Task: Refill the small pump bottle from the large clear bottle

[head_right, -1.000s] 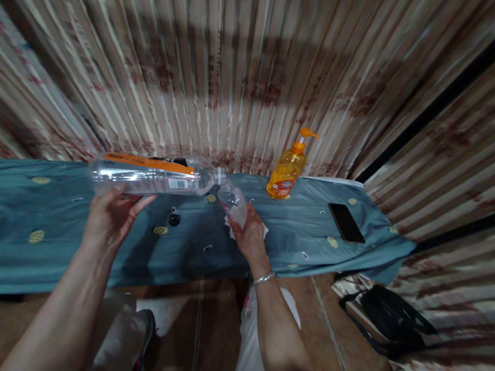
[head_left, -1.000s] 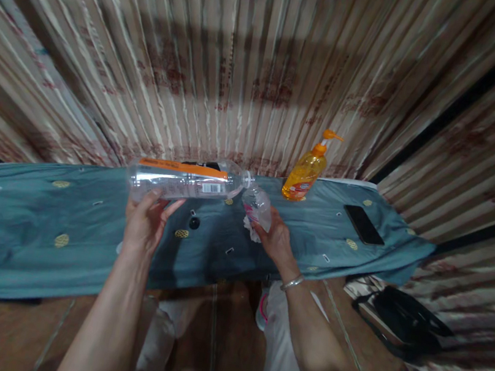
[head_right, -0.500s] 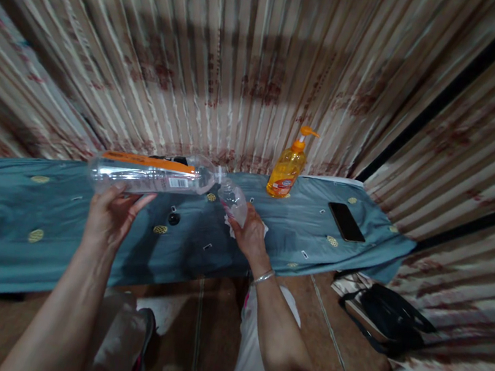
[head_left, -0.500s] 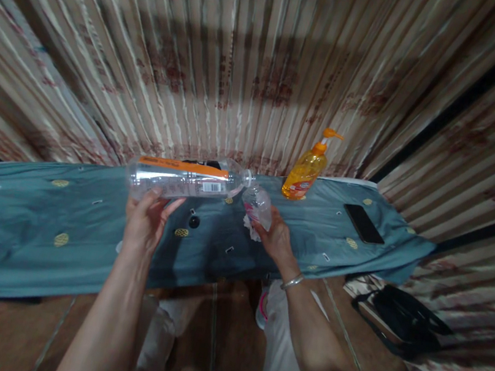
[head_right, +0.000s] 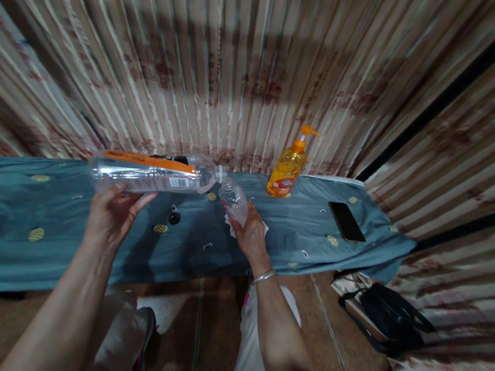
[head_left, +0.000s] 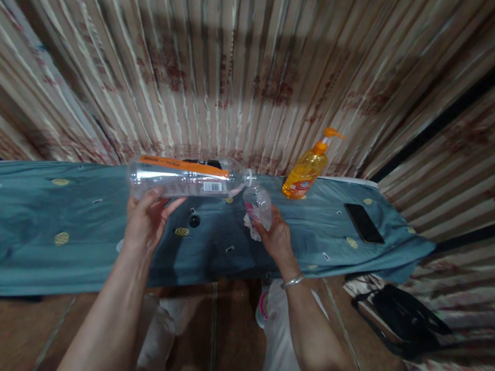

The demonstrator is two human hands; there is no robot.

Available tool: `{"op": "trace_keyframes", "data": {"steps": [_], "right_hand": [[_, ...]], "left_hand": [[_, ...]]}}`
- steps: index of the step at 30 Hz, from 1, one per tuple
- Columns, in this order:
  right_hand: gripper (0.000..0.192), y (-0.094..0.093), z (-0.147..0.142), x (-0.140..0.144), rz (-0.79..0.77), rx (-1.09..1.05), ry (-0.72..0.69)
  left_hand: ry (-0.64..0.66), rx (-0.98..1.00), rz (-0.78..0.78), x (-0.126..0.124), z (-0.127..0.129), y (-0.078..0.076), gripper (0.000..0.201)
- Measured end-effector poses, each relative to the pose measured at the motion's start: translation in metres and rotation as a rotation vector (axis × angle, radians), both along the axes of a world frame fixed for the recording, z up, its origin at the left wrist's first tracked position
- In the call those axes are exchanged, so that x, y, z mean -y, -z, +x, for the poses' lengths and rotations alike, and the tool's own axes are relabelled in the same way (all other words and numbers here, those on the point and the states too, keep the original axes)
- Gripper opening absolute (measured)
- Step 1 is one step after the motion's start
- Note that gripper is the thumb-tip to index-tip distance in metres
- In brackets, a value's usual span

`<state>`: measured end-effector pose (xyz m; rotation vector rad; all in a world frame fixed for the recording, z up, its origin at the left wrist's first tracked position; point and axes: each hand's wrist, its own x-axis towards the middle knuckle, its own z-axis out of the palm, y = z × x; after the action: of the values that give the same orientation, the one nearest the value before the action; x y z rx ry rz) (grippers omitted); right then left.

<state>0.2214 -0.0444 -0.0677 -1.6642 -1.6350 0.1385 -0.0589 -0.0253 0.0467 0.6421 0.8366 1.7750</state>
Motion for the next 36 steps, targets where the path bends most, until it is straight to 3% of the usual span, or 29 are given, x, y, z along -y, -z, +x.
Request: {"op": "trace_keyframes", "data": {"steps": [36], "right_hand": [[0.069, 0.0074, 0.0011, -0.0003, 0.015, -0.011, 0.029]], "left_hand": [[0.056, 0.019, -0.005, -0.0015, 0.0019, 0.0042, 0.051]]}}
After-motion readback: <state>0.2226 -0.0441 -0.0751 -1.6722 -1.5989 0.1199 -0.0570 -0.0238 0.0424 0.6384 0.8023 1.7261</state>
